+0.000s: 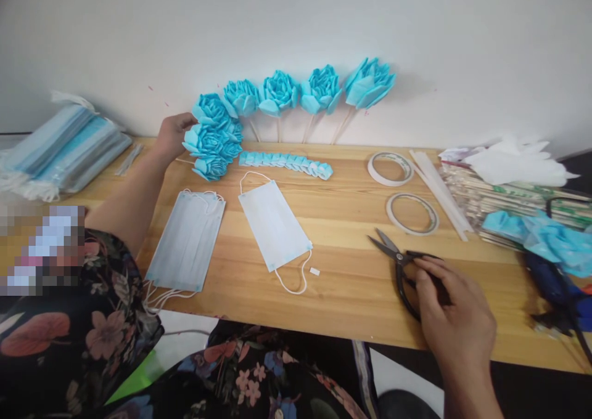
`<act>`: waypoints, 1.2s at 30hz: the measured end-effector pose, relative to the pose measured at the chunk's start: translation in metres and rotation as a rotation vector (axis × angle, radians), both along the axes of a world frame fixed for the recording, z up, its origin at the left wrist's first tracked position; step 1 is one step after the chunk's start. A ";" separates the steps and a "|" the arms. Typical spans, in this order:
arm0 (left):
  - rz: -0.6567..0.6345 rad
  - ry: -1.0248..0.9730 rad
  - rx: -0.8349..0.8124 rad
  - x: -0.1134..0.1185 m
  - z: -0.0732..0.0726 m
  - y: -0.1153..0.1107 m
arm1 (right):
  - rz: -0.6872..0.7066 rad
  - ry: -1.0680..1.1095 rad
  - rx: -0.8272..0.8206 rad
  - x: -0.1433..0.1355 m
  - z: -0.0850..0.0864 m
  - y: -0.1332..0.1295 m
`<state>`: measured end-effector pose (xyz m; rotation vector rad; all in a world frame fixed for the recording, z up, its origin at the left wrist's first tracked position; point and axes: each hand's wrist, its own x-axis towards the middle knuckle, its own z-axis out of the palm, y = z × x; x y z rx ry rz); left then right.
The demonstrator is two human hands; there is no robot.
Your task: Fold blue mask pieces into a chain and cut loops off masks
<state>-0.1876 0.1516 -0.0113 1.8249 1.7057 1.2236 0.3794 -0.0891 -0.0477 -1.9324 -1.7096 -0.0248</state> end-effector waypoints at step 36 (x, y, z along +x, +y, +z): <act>-0.281 -1.246 -0.819 0.214 0.011 -0.127 | 0.680 0.216 -0.165 -0.197 0.048 0.203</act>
